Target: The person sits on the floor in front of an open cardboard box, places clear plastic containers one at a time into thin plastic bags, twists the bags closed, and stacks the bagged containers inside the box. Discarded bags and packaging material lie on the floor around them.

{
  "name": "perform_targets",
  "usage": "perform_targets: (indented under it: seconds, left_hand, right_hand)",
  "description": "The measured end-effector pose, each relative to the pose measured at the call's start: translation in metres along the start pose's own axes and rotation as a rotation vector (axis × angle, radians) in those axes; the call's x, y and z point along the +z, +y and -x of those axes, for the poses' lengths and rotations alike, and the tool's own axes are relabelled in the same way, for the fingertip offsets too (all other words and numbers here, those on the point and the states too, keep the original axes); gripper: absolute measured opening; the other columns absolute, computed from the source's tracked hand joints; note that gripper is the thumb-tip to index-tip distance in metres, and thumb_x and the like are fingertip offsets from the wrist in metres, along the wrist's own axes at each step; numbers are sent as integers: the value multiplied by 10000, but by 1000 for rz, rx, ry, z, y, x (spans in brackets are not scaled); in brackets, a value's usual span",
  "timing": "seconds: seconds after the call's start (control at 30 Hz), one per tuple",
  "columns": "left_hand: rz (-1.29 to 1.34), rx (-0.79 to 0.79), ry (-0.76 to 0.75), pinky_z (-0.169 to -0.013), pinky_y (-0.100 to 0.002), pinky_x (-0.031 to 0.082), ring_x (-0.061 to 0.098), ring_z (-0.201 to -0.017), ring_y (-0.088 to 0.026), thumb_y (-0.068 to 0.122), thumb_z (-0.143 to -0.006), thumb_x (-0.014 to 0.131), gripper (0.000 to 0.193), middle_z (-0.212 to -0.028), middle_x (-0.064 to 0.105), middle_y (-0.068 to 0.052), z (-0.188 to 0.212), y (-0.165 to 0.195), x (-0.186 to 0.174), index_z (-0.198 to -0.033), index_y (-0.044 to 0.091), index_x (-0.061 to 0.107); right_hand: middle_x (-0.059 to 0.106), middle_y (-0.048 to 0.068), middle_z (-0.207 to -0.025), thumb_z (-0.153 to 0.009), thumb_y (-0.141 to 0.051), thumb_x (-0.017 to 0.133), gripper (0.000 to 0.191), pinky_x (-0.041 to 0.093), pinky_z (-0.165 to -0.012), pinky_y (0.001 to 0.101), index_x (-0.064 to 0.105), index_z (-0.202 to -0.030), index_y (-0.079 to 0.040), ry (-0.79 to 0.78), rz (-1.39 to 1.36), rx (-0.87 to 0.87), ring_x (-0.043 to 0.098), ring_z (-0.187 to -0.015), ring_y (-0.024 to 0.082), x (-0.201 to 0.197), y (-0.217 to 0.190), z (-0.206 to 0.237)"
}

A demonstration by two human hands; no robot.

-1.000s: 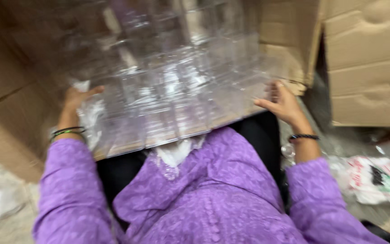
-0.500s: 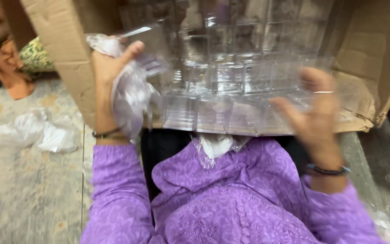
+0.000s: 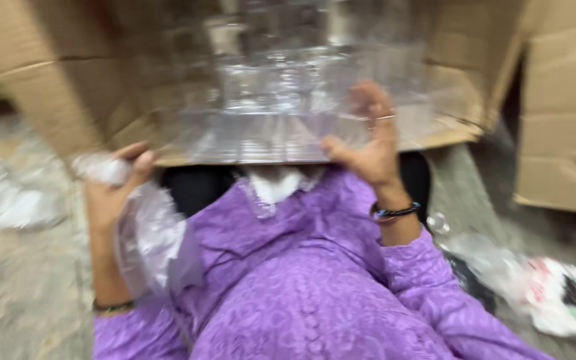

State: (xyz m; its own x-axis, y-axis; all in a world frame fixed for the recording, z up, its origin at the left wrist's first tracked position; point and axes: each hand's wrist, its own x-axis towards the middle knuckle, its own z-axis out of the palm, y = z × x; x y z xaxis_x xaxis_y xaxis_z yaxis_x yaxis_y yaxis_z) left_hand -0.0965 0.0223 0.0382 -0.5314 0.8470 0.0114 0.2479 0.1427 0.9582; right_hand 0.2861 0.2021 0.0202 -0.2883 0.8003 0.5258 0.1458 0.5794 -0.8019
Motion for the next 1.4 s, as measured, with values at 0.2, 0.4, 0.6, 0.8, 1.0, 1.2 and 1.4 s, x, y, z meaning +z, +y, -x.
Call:
perform_targets:
  seconds: [0.2, 0.4, 0.6, 0.8, 1.0, 1.2, 1.4]
  left_hand:
    - [-243, 198, -1, -876, -291, 535, 682, -989, -119, 350, -904, 900, 580, -1115, 739, -81, -39, -93, 19, -1262, -61, 701]
    - [-305, 111, 75, -745, -284, 514, 639, -845, -113, 373, -918, 858, 468, -951, 732, -94, -47, -96, 34, -1137, -27, 754]
    - [226, 247, 17, -864, -257, 567, 726, -957, -128, 250, -1100, 642, 262, -1020, 782, -73, 13, -37, 53, -1117, -1, 715]
    - [-156, 531, 234, -839, -302, 571, 722, -972, -157, 169, -1061, 668, 222, -1066, 762, -110, 42, 3, 140, -1203, 4, 713]
    - [212, 362, 41, -759, -273, 565, 686, -889, -94, 224, -986, 736, 331, -1016, 738, -52, 42, 10, 131, -1247, 31, 674]
    - [185, 147, -14, -659, -224, 506, 619, -763, -52, 243, -915, 824, 230, -832, 712, 3, 64, -1, 111, -980, 27, 780]
    - [432, 75, -26, -582, -212, 454, 556, -690, -39, 220, -874, 848, 248, -763, 639, 45, 66, 3, 116, -902, 54, 664]
  right_hand:
    - [513, 168, -1552, -917, -158, 930, 843, 442, -1252, 424, 414, -1572, -41, 474, 386, 83, 533, -1450, 298, -158, 103, 40]
    - [418, 225, -1576, -991, -379, 835, 785, 381, -1253, 465, 436, -1570, -30, 304, 511, 135, 459, -1485, 363, -159, 164, 57]
    - [464, 193, -1584, -1089, -512, 637, 728, 375, -1263, 448, 417, -1586, -28, 434, 651, 53, 461, -1485, 320, -123, 89, 56]
    - [335, 164, -1676, -796, -492, 893, 1206, 299, -1290, 433, 188, -1650, -16, -405, -328, 75, 327, -1575, 308, 71, -23, 91]
    - [688, 115, -1263, -1042, -120, 696, 391, 550, -993, 321, 613, -1384, 51, -239, -722, 457, 651, -1123, 168, 124, -35, 67]
    - [719, 1, -1065, -966, -70, 690, 220, 543, -863, 213, 672, -1180, -24, -269, -789, 436, 660, -969, 59, 107, -19, 57]
    - [692, -1, -824, -1011, -141, 722, 128, 505, -659, 228, 721, -978, -18, -188, -731, 449, 608, -714, 68, 113, -16, 55]
